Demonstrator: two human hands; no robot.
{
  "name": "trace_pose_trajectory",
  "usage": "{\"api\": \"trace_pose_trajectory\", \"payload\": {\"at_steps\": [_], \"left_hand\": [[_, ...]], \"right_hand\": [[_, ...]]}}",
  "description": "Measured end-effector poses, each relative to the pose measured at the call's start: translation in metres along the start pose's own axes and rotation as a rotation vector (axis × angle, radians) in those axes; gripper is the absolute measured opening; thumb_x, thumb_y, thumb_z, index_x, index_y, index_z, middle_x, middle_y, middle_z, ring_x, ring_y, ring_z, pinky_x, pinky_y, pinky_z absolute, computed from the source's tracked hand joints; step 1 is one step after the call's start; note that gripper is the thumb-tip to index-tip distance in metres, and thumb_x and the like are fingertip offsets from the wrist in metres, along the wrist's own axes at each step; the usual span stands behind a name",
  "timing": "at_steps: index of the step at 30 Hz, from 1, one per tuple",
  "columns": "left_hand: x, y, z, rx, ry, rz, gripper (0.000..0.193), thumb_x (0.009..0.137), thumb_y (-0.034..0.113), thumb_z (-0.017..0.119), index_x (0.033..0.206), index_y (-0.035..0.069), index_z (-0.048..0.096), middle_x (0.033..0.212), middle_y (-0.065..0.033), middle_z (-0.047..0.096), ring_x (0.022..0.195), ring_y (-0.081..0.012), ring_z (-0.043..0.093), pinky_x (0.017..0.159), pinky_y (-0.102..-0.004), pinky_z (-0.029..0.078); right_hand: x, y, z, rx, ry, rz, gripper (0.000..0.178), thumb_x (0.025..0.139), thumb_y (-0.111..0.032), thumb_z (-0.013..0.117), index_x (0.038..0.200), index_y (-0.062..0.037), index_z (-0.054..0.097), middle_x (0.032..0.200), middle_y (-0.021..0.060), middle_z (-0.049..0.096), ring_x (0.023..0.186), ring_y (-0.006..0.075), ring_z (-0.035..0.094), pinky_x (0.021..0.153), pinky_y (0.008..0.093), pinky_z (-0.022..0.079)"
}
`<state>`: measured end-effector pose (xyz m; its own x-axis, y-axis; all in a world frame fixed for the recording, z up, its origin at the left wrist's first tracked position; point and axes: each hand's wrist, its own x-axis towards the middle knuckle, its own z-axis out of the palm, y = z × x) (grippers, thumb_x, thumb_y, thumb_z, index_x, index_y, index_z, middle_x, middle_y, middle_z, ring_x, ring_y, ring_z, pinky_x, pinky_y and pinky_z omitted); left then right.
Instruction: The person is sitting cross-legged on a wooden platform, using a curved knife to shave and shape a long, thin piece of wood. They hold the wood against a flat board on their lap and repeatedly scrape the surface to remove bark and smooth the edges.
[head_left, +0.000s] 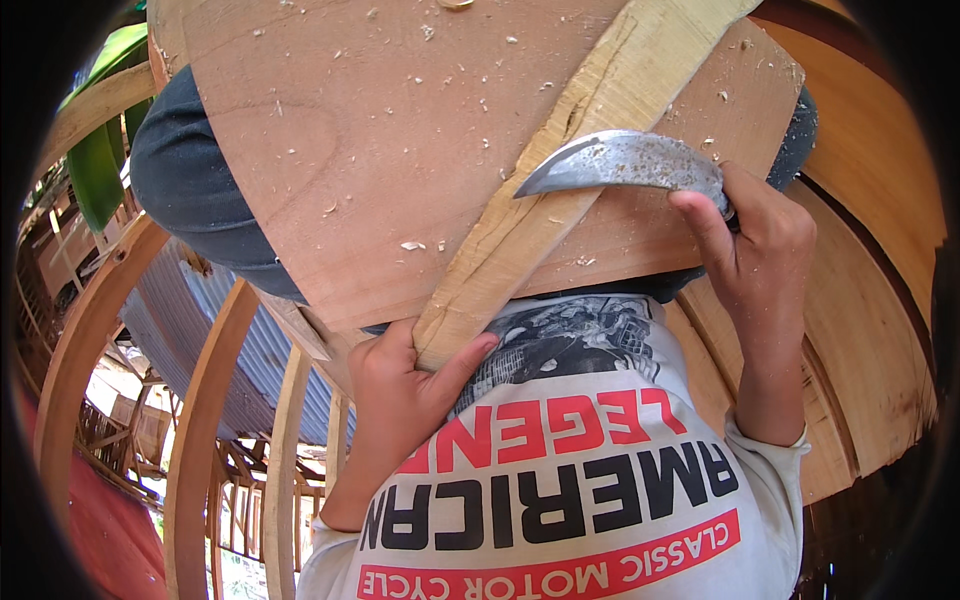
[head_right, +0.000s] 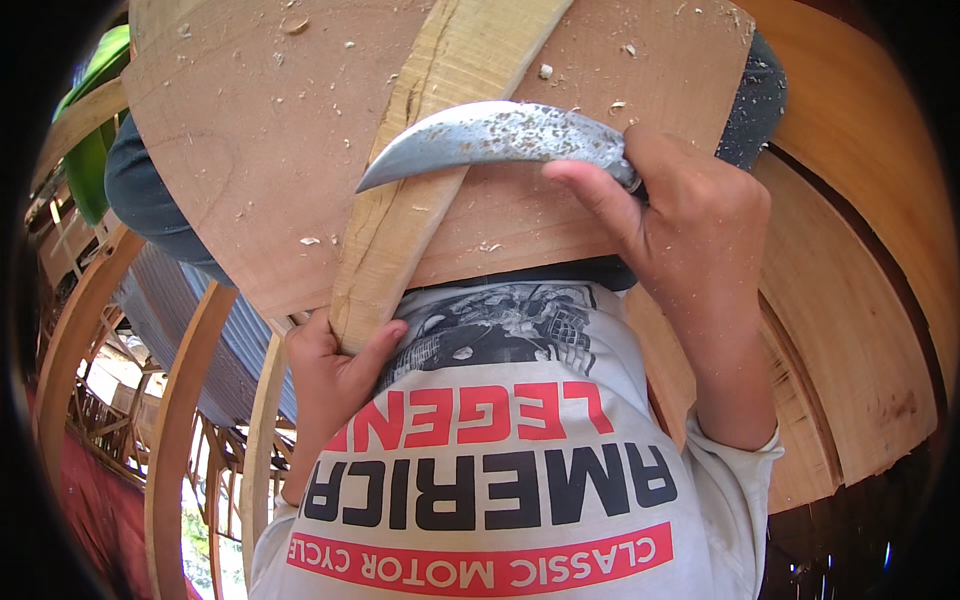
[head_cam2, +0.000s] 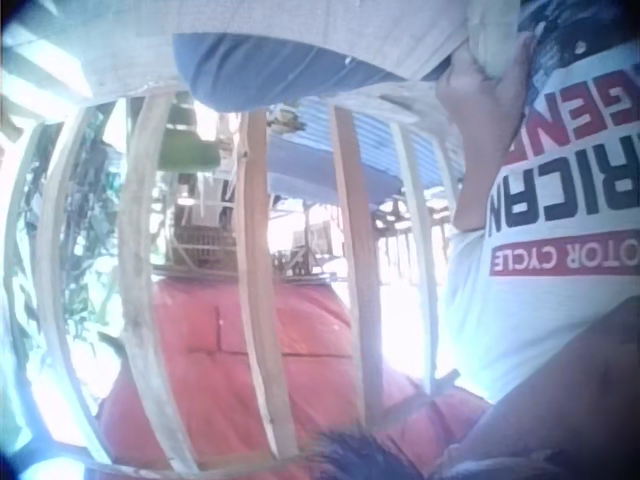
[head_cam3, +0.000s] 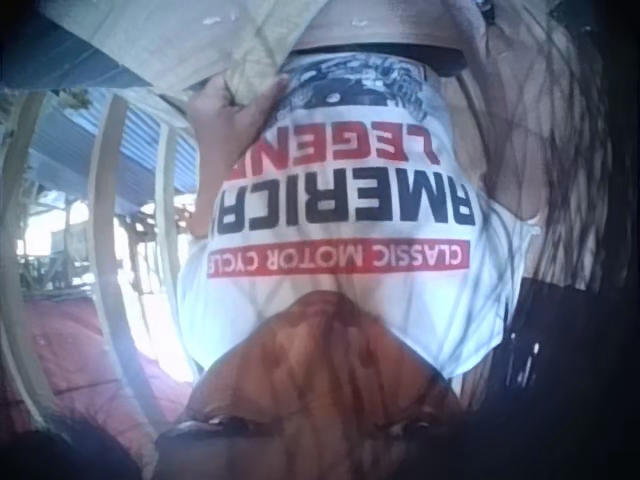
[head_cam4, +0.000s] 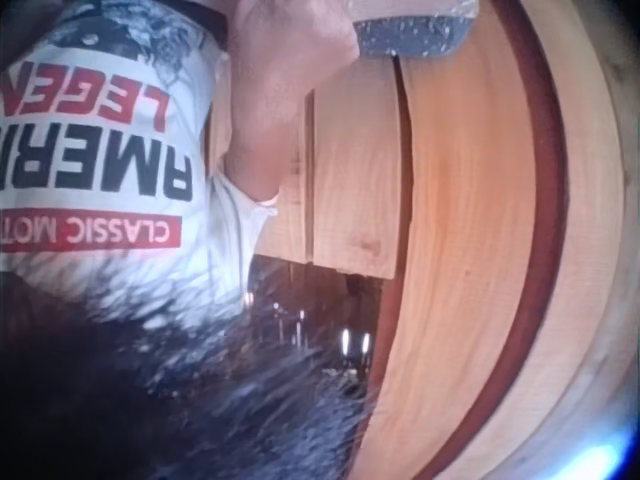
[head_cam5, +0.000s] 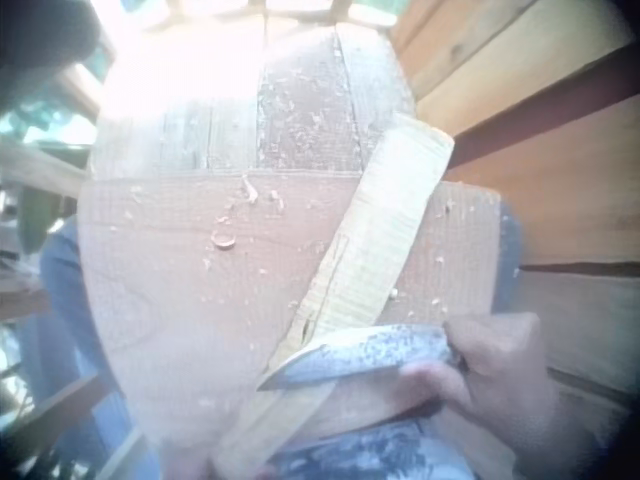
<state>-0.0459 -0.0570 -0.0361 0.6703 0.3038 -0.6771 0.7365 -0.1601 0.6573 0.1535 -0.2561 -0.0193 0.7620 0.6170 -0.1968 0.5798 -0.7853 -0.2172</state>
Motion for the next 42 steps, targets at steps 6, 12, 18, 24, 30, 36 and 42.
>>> {"api": "trace_pose_trajectory", "payload": {"at_steps": [6, 12, 18, 24, 30, 36, 42], "left_hand": [[0.003, 0.005, 0.003, 0.062, -0.053, 0.03, 0.039, 0.074, 0.029, 0.082, 0.085, -0.005, 0.067, 0.066, -0.0171, 0.066, 0.057, -0.0253, 0.067, 0.052, -0.0316, 0.049], [-0.003, -0.011, -0.017, -0.06, -0.044, 0.05, 0.038, 0.073, 0.027, 0.082, 0.089, -0.004, 0.068, 0.068, -0.0174, 0.068, 0.059, -0.0252, 0.068, 0.054, -0.0316, 0.05], [0.002, 0.006, 0.0, -0.076, -0.099, -0.078, 0.035, 0.075, 0.025, 0.081, 0.088, -0.005, 0.069, 0.069, -0.0166, 0.068, 0.06, -0.0254, 0.068, 0.055, -0.0309, 0.05], [0.006, 0.008, -0.013, -0.05, -0.092, -0.082, 0.037, 0.075, 0.027, 0.081, 0.087, -0.006, 0.068, 0.067, -0.018, 0.067, 0.06, -0.026, 0.068, 0.055, -0.0316, 0.05], [0.005, 0.013, -0.004, 0.009, -0.077, -0.017, 0.039, 0.075, 0.027, 0.081, 0.089, -0.006, 0.067, 0.072, -0.0192, 0.068, 0.063, -0.027, 0.069, 0.057, -0.0324, 0.051], [0.005, 0.009, -0.012, -0.059, -0.052, -0.075, 0.038, 0.075, 0.024, 0.081, 0.091, -0.007, 0.066, 0.073, -0.0192, 0.069, 0.064, -0.0269, 0.069, 0.058, -0.0329, 0.052], [-0.001, 0.006, -0.008, -0.021, -0.058, -0.094, 0.038, 0.075, 0.025, 0.081, 0.087, -0.008, 0.066, 0.069, -0.0181, 0.068, 0.063, -0.0245, 0.069, 0.056, -0.032, 0.051]], "right_hand": [[0.01, 0.03, 0.005, -0.138, 0.149, 0.022, 0.051, 0.084, -0.051, 0.065, 0.068, -0.0034, 0.058, 0.053, 0.0134, 0.048, 0.046, 0.026, 0.047, 0.046, 0.0337, 0.038], [0.028, 0.095, -0.042, 0.103, 0.232, 0.482, 0.047, 0.092, -0.042, 0.06, 0.075, 0.0021, 0.058, 0.055, 0.0106, 0.034, 0.051, 0.0185, 0.033, 0.048, 0.0312, 0.033], [-0.005, 0.012, 0.0, 0.148, -0.064, 0.006, 0.044, 0.082, -0.04, 0.071, 0.066, -0.0028, 0.053, 0.053, 0.0133, 0.046, 0.045, 0.0277, 0.048, 0.043, 0.0323, 0.037], [0.012, 0.004, 0.006, 0.063, 0.015, -0.027, 0.048, 0.078, -0.046, 0.072, 0.064, -0.0039, 0.053, 0.052, 0.0137, 0.048, 0.045, 0.03, 0.05, 0.043, 0.0344, 0.039], [0.026, 0.075, 0.003, 0.038, 0.184, 0.421, 0.055, 0.087, -0.051, 0.063, 0.068, -0.0003, 0.059, 0.05, 0.0088, 0.045, 0.047, 0.0207, 0.045, 0.049, 0.0331, 0.037], [0.04, 0.072, -0.024, 0.272, 0.206, 0.411, 0.055, 0.094, -0.048, 0.056, 0.069, -0.0002, 0.049, 0.058, 0.0009, 0.034, 0.055, 0.0097, 0.035, 0.049, 0.0292, 0.03], [0.013, 0.011, 0.01, 0.077, 0.041, 0.025, 0.054, 0.075, -0.054, 0.071, 0.063, -0.0041, 0.055, 0.05, 0.0134, 0.047, 0.043, 0.0282, 0.049, 0.043, 0.033, 0.039]]}}
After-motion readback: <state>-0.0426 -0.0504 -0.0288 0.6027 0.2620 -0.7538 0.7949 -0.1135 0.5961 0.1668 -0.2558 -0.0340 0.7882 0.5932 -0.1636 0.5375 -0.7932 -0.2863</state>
